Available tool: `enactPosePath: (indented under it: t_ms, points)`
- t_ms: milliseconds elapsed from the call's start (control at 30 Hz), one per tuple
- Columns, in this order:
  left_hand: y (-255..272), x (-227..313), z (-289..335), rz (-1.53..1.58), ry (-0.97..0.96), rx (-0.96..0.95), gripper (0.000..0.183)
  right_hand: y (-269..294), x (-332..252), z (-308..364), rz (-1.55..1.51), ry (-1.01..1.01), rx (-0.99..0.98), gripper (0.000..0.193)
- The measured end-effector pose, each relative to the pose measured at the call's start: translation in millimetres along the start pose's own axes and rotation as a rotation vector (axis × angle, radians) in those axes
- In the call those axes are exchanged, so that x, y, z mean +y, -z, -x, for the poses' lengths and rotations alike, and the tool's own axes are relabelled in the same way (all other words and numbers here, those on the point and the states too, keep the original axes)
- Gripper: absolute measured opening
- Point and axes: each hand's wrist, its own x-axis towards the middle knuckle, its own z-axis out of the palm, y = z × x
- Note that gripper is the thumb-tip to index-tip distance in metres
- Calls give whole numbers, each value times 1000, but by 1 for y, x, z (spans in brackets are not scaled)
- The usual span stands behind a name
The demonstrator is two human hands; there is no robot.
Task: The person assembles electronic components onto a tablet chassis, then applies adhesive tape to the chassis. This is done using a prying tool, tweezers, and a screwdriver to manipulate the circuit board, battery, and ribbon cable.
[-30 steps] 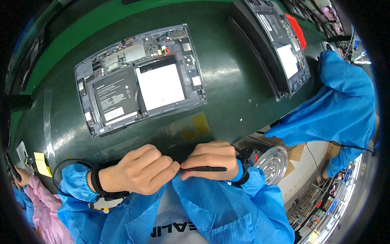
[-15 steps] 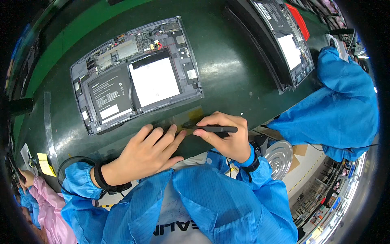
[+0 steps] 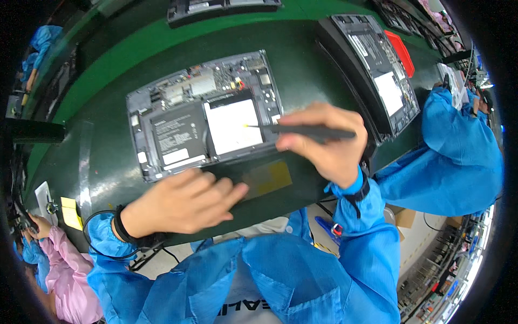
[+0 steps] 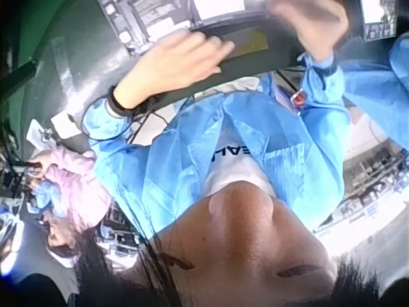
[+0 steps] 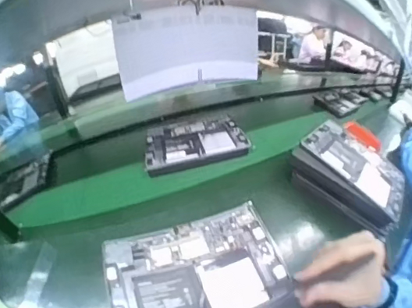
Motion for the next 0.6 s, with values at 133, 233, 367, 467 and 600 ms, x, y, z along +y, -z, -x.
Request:
enactPosePath:
  t_ms: [133,233,367,467,600]
  points:
    - [16,-47,24,129,236,20,62,-28,26,-23,-239,-279,-50,25]
    - [7,-55,27,118,284,-17,60,-36,38,-14,-194,-268,-52,22]
    - [6,-62,29,134,270,-21,58,-41,45,-12,-127,-141,-77,19]
    - [5,-65,30,142,261,1,56,-48,41,-16,-67,-72,-145,20]
    - [0,-69,31,141,244,20,54,-55,37,-19,29,-55,-194,20]
